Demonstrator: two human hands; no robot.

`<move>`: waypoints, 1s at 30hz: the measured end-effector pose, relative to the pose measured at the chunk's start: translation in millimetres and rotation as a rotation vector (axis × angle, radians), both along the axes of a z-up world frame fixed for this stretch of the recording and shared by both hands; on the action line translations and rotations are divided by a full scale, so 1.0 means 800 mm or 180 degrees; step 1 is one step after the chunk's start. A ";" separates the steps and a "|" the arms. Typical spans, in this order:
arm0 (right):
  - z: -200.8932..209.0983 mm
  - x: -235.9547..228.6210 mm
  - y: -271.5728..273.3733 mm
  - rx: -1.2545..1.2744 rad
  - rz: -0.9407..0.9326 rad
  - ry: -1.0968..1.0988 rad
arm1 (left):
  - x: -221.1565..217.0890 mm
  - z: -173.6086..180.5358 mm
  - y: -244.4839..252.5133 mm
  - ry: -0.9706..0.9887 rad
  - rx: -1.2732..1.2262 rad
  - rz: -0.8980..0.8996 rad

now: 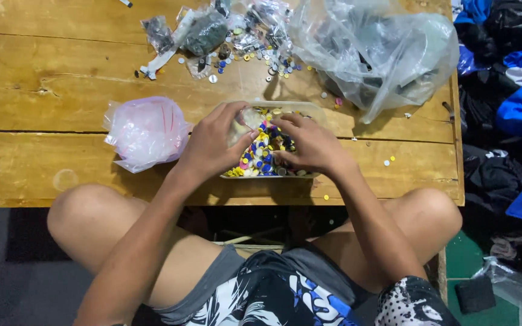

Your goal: Sorting through a container of small colorful buttons or pins on a wooden table

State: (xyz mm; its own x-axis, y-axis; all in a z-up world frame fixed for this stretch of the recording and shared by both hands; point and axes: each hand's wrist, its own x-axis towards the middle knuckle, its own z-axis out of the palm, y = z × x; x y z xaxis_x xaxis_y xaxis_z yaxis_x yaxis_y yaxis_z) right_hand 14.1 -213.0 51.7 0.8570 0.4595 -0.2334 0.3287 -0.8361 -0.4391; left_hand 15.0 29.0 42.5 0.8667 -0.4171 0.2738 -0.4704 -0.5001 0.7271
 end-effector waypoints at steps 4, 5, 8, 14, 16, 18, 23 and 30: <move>-0.018 -0.005 0.043 -0.0747 0.0310 -0.0383 | 0.003 -0.004 -0.003 -0.0061 -0.0116 0.0018; -0.037 -0.009 0.052 -0.0991 0.0482 -0.0697 | 0.000 -0.007 -0.005 -0.0044 -0.0119 -0.0014; -0.068 -0.005 0.069 -0.0749 0.0290 -0.0872 | -0.003 -0.009 -0.010 0.0097 -0.0093 0.0002; -0.101 0.004 0.057 -0.0757 0.0447 -0.1247 | 0.000 -0.018 -0.005 0.0215 0.0041 0.0046; -0.137 0.026 0.028 -0.0665 0.0469 -0.0913 | 0.000 -0.014 -0.002 0.0211 0.0054 0.0068; -0.128 0.027 0.012 -0.0570 0.0474 -0.0537 | -0.004 -0.013 -0.001 0.0247 0.0074 0.0072; -0.050 0.017 -0.001 0.0079 0.0460 0.0001 | -0.002 -0.011 -0.003 0.0218 0.0188 -0.0107; -0.022 0.017 -0.015 0.0748 0.0433 -0.0017 | -0.005 -0.004 -0.002 0.0285 0.0329 -0.0143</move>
